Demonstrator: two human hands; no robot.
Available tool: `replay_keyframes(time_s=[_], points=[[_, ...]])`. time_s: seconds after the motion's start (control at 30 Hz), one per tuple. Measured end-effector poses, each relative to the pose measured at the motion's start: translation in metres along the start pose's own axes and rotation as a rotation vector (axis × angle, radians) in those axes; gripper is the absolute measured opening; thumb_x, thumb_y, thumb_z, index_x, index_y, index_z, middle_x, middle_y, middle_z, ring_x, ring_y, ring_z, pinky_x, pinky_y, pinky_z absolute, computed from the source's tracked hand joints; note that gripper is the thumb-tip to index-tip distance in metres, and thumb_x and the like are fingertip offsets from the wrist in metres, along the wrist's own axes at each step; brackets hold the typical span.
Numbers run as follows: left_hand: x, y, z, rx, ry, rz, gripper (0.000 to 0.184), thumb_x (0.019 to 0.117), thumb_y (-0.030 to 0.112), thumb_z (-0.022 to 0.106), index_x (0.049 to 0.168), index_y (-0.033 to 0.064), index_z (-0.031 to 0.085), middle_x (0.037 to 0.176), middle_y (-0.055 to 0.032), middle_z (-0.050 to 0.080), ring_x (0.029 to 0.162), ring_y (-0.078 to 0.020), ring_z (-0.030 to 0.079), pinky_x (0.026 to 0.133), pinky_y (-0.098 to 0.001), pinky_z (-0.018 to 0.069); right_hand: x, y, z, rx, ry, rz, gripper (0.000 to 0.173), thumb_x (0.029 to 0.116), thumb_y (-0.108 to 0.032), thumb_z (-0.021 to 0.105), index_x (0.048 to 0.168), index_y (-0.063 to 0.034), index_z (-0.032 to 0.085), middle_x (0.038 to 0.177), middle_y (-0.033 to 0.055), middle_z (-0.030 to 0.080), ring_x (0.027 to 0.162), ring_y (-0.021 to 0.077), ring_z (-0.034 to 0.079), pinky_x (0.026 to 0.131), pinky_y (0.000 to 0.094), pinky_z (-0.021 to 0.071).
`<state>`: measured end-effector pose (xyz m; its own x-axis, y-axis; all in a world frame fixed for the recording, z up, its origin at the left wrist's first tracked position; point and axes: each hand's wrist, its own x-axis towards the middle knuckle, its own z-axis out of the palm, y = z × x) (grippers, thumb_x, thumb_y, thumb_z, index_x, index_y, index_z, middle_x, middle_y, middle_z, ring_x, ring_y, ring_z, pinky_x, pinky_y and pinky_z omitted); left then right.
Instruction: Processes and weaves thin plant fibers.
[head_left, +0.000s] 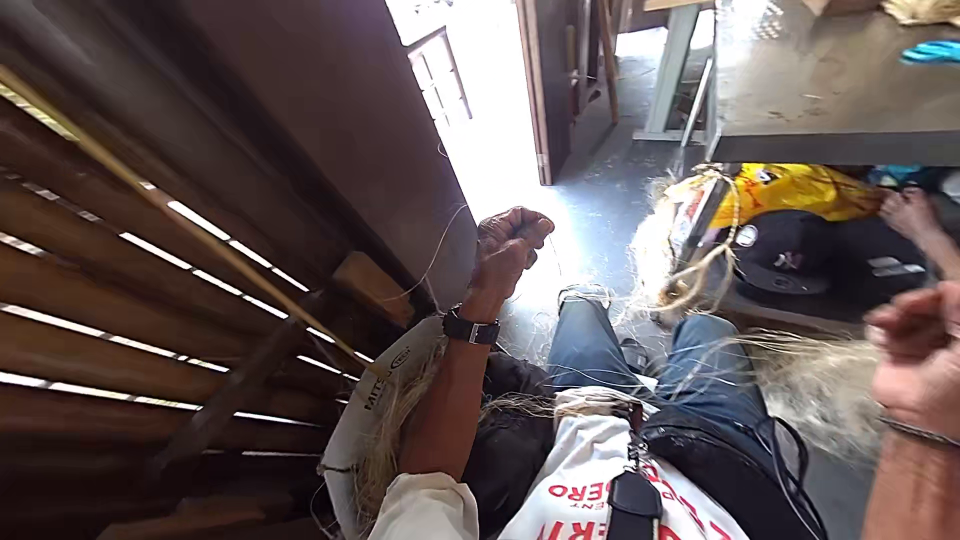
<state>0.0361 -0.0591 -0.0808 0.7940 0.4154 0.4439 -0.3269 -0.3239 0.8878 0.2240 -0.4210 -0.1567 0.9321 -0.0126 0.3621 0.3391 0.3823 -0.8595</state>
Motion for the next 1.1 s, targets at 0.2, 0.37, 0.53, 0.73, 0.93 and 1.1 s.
replay_keyframes(time_s=[0.2, 0.37, 0.53, 0.73, 0.93, 1.1], points=[[-0.002, -0.018, 0.074, -0.142, -0.208, -0.224, 0.012, 0.1018, 0.010, 0.060, 0.093, 0.0107, 0.068, 0.065, 0.0005, 0.055, 0.043, -0.0037, 0.039, 0.039, -0.0155, 0.0337, -0.033, -0.004, 0.075, -0.055, -0.153, -0.108, 0.013, 0.1041, -0.010, 0.053, 0.103, -0.0124, 0.066, 0.099, 0.0008, 0.077, 0.089, 0.0165, 0.074, 0.078, 0.0352, 0.0630], [-0.011, -0.033, 0.118, -0.350, -0.355, -0.449, 0.014, 0.0998, 0.006, 0.060, 0.089, 0.0067, 0.069, 0.065, -0.0009, 0.057, 0.045, -0.0041, 0.044, 0.041, -0.0169, 0.0374, -0.054, 0.004, 0.105, -0.072, -0.263, 0.082, 0.013, 0.1064, -0.012, 0.051, 0.102, -0.0075, 0.062, 0.101, 0.0052, 0.077, 0.093, 0.0150, 0.074, 0.082, 0.0341, 0.0604], [-0.023, -0.040, 0.139, -0.361, -0.407, -0.605, 0.015, 0.0987, 0.003, 0.061, 0.086, 0.0044, 0.069, 0.062, -0.0009, 0.057, 0.045, -0.0035, 0.045, 0.041, -0.0170, 0.0388, -0.067, 0.016, 0.113, 0.009, -0.240, 0.318, 0.011, 0.1057, -0.007, 0.051, 0.099, -0.0066, 0.059, 0.096, 0.0056, 0.075, 0.088, 0.0112, 0.074, 0.082, 0.0299, 0.0609], [-0.036, -0.050, 0.145, -0.424, -0.449, -0.702, 0.019, 0.0972, -0.001, 0.059, 0.080, 0.0032, 0.066, 0.060, -0.0005, 0.055, 0.045, -0.0036, 0.044, 0.043, -0.0175, 0.0378, -0.067, 0.021, 0.108, 0.049, -0.206, 0.469, 0.010, 0.1060, -0.010, 0.053, 0.099, -0.0094, 0.059, 0.087, 0.0030, 0.074, 0.076, 0.0071, 0.070, 0.069, 0.0226, 0.0566], [-0.046, -0.050, 0.148, -0.486, -0.476, -0.755, 0.019, 0.0954, -0.004, 0.059, 0.078, 0.0026, 0.065, 0.058, 0.0001, 0.054, 0.045, -0.0029, 0.043, 0.043, -0.0167, 0.0359, -0.065, 0.021, 0.106, 0.193, -0.197, 0.524, 0.011, 0.1054, -0.009, 0.053, 0.096, -0.0102, 0.059, 0.076, 0.0016, 0.066, 0.068, 0.0112, 0.068, 0.070, 0.0290, 0.0604], [-0.052, -0.050, 0.148, -0.439, -0.502, -0.717, 0.022, 0.0953, -0.003, 0.059, 0.076, 0.0034, 0.065, 0.059, 0.0005, 0.056, 0.046, -0.0022, 0.043, 0.044, -0.0163, 0.0364, -0.061, 0.015, 0.103, 0.341, -0.161, 0.567, 0.014, 0.1047, -0.005, 0.052, 0.094, -0.0097, 0.059, 0.072, 0.0006, 0.060, 0.056, 0.0102, 0.061, 0.062, 0.0309, 0.0615]])
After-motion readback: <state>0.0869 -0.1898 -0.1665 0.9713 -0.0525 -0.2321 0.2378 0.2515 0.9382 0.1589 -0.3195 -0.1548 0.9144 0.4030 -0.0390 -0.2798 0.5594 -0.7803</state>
